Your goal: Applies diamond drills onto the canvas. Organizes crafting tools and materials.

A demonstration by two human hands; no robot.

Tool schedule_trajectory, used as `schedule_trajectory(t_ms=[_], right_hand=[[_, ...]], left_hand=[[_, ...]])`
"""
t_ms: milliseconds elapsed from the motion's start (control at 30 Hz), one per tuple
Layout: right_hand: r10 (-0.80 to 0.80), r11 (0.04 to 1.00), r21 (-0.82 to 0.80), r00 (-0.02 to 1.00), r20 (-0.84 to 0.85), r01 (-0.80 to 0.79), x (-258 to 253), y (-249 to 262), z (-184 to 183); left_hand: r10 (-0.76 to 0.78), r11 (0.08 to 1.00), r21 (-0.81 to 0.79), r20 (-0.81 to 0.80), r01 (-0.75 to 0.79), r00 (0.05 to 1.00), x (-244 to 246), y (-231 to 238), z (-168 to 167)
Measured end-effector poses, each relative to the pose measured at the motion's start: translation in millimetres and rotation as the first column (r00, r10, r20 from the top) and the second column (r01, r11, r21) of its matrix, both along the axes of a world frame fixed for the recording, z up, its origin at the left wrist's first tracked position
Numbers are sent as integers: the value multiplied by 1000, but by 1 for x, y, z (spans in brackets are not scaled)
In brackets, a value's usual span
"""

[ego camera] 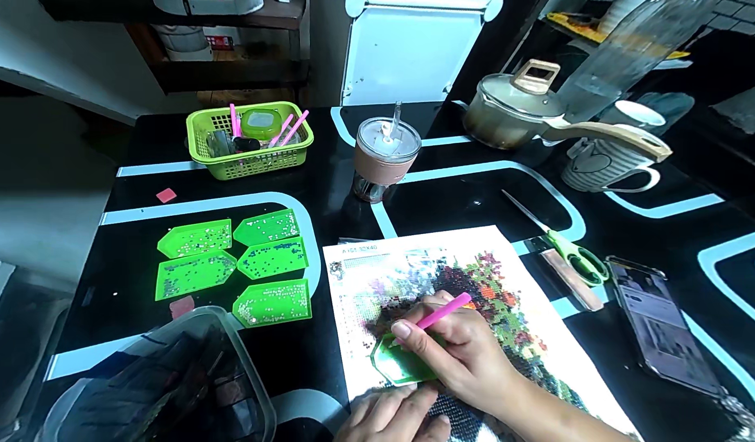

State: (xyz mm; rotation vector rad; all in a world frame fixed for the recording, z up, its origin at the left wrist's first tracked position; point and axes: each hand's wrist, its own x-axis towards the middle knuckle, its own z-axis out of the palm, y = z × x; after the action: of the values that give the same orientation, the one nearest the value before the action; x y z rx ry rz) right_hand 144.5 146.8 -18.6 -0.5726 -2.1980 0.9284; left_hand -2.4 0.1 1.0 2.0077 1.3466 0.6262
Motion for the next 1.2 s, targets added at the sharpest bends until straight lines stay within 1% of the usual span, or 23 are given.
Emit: schedule_trajectory(t_ms=[167, 333, 533, 600, 667, 733, 800, 867, 1033, 1200], right_hand=[[6, 1000, -3, 1000, 4, -6, 0, 1, -1], [-10, 999, -49, 1000, -12, 9, 1, 1, -1], [7, 999, -49, 1000, -17, -7, 0, 0, -2], [2, 995, -97, 1000, -28, -5, 1, 1, 1], [-36, 979, -205, 997, -68, 21, 3, 5, 4], [-141, 943, -314, 986, -89, 107, 7, 13, 7], [-231, 915, -354, 971, -69, 193, 11, 20, 6], [-243, 918, -335, 968, -57, 211, 13, 24, 2], [-210, 946, -268, 975, -71, 184, 10, 21, -3], [-181, 956, -244, 981, -69, 160, 8, 20, -4]], left_hand=[[0, 1000, -7, 0, 0, 1000, 0, 0, 0], [-2, 1000, 0, -9, 2, 1000, 0, 0, 0], [1, 1000, 0, -7, -1, 1000, 1, 0, 0], [1, 1000, 5, -10, -1, 1000, 1, 0, 0], [-5, 1000, -4, -21, 5, 1000, 0, 1, 1], [-12, 1000, -11, -28, 12, 1000, 0, 1, 1], [-18, 1000, -11, -31, 18, 999, 0, 1, 1], [-14, 1000, -2, -38, 14, 999, 0, 1, 0], [-12, 1000, -15, -29, 12, 1000, 0, 1, 1], [-16, 1000, -10, -31, 16, 999, -1, 1, 1]])
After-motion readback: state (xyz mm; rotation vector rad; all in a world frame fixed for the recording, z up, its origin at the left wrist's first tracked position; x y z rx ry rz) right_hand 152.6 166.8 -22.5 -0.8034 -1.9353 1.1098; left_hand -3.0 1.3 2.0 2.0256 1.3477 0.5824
